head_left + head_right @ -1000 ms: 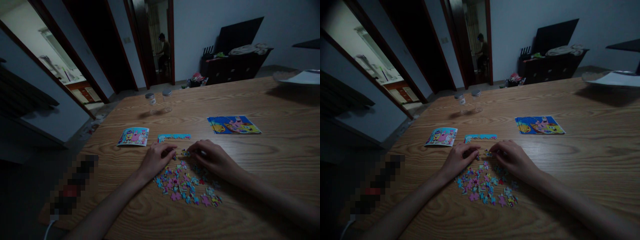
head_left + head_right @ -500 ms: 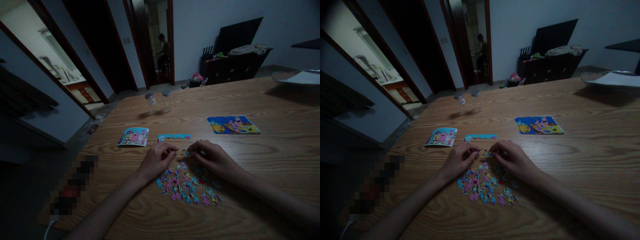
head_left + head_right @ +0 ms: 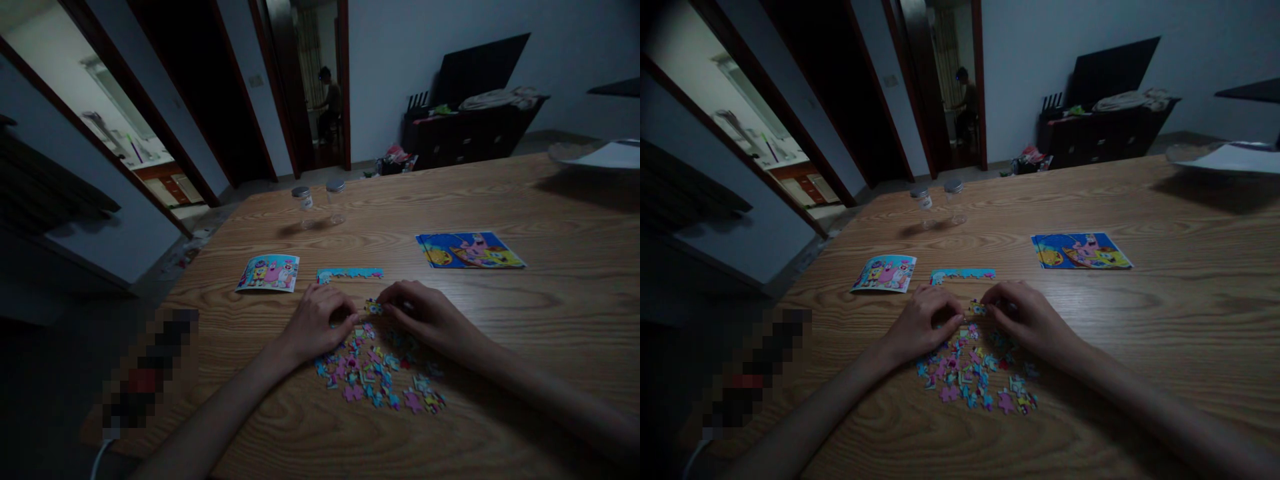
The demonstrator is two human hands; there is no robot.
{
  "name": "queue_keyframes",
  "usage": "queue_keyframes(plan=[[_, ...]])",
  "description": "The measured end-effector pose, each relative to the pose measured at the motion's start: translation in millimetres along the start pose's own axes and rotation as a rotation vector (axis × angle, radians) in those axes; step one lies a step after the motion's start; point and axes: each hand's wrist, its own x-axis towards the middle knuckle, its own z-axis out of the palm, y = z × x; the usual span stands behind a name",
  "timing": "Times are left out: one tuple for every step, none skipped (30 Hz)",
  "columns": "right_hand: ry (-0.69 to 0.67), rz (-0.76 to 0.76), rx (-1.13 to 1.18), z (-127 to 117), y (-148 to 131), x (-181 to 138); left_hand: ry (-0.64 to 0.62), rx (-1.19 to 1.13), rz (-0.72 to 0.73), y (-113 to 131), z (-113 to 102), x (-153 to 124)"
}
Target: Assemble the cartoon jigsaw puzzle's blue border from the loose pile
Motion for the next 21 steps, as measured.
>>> queue_keyframes(plan=[[-0.001, -0.003, -0.005, 0.2, 0.5, -0.2, -0.008, 0.013, 0.023, 0.0, -0.5, -0.2], [-0.002, -0.006, -0.012, 0.6, 1.1, -0.4, -0.014, 0.024, 0.045, -0.2, -1.0, -0.6], [-0.003, -0.009, -0.020, 1.0, 1.8, -0.7, -0.018, 0.035, 0.067, -0.4, -1.3, -1.1], [-0.003, -0.015, -0.026, 1.6, 2.4, -1.0, -0.021, 0.046, 0.086, -0.7, -1.6, -1.6], [-0.004, -0.018, -0.029, 2.2, 2.8, -1.2, -0.023, 0.054, 0.099, -1.1, -1.7, -2.1], [-0.005, -0.017, -0.026, 2.8, 2.9, -1.4, -0.024, 0.058, 0.105, -1.4, -1.7, -2.4], [-0.006, -0.010, -0.017, 3.5, 2.4, -1.4, -0.021, 0.058, 0.104, -1.6, -1.7, -2.4], [-0.009, 0.002, -0.001, 4.3, 1.4, -1.3, -0.014, 0.052, 0.099, -1.6, -1.8, -2.2], [-0.013, 0.019, 0.019, 5.1, -0.2, -1.0, -0.002, 0.041, 0.091, -1.4, -1.9, -1.8], [-0.015, 0.038, 0.039, 6.1, -2.3, -0.7, 0.012, 0.026, 0.079, -0.9, -2.0, -1.3], [-0.017, 0.057, 0.060, 7.2, -4.7, -0.4, 0.027, 0.007, 0.067, -0.3, -2.0, -0.6], [-0.020, 0.070, 0.079, 8.5, -7.2, -0.2, 0.042, -0.014, 0.057, 0.5, -1.9, -0.1], [-0.024, 0.077, 0.092, 9.8, -9.8, 0.0, 0.054, -0.039, 0.049, 1.4, -1.5, 0.4], [-0.028, 0.076, 0.101, 11.2, -12.3, 0.1, 0.065, -0.069, 0.040, 2.2, -0.8, 0.7], [-0.032, 0.068, 0.105, 12.3, -14.4, 0.1, 0.075, -0.102, 0.029, 3.0, 0.1, 0.8], [-0.039, 0.049, 0.102, 12.9, -16.2, 0.1, 0.085, -0.136, 0.012, 3.6, 1.1, 0.7], [-0.048, 0.024, 0.090, 12.8, -17.3, 0.1, 0.097, -0.168, -0.012, 4.0, 2.0, 0.6], [-0.058, -0.001, 0.071, 11.7, -17.7, 0.1, 0.109, -0.192, -0.042, 4.1, 2.6, 0.4], [-0.064, -0.023, 0.047, 9.5, -17.0, 0.3, 0.123, -0.203, -0.073, 3.8, 2.6, 0.2], [-0.057, -0.040, 0.020, 6.2, -15.1, 0.6, 0.139, -0.198, -0.095, 3.0, 2.1, 0.2], [-0.041, -0.053, -0.011, 2.0, -11.8, 1.1, 0.153, -0.177, -0.106, 1.7, 1.0, 0.4]])
